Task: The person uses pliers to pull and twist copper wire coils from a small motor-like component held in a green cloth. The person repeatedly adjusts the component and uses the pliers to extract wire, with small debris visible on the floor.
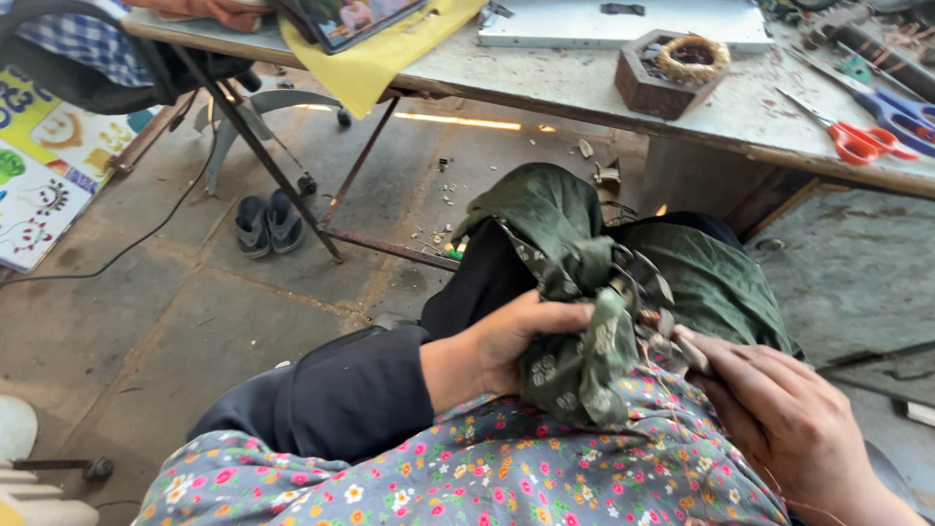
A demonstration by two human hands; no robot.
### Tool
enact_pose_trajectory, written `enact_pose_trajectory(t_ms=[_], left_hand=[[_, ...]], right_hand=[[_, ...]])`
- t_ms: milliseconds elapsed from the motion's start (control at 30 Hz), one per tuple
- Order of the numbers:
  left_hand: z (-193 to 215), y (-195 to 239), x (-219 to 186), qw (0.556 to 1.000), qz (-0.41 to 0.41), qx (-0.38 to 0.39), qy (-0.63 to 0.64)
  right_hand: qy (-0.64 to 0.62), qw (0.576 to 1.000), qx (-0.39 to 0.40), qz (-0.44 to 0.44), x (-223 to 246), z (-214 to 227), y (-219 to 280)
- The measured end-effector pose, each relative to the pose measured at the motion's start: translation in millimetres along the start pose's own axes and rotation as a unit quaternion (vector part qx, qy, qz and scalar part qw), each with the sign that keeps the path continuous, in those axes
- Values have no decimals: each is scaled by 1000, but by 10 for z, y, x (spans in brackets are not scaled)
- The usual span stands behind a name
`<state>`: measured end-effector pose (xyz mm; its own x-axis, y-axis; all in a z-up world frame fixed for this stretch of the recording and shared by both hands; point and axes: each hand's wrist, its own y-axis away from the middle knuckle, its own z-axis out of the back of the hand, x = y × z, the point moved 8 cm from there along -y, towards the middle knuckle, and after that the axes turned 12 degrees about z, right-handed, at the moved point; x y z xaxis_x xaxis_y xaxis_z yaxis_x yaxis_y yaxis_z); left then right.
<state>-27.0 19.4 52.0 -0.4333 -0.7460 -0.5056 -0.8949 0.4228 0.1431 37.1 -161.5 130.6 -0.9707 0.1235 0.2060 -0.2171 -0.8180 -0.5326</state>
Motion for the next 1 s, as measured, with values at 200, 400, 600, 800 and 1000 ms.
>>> enact_pose_trajectory(t_ms=[200,400,600,800,1000], left_hand=[[-99,-67,208,994,65,84,21],[-225,-35,280,984,92,144,50],[-164,-7,216,996,46,70,18],[-148,-34,170,998,25,53,-35],[-103,-43,127,997,19,25,-71]], right_hand=[[-189,982,5,8,-243,-348,384],[-353,934,40,-33,-501,-728,837],[-488,826,102,-263,-603,-944,1147],[-184,961,203,-26,-498,-524,745],[-85,982,151,72,-339,-258,550]])
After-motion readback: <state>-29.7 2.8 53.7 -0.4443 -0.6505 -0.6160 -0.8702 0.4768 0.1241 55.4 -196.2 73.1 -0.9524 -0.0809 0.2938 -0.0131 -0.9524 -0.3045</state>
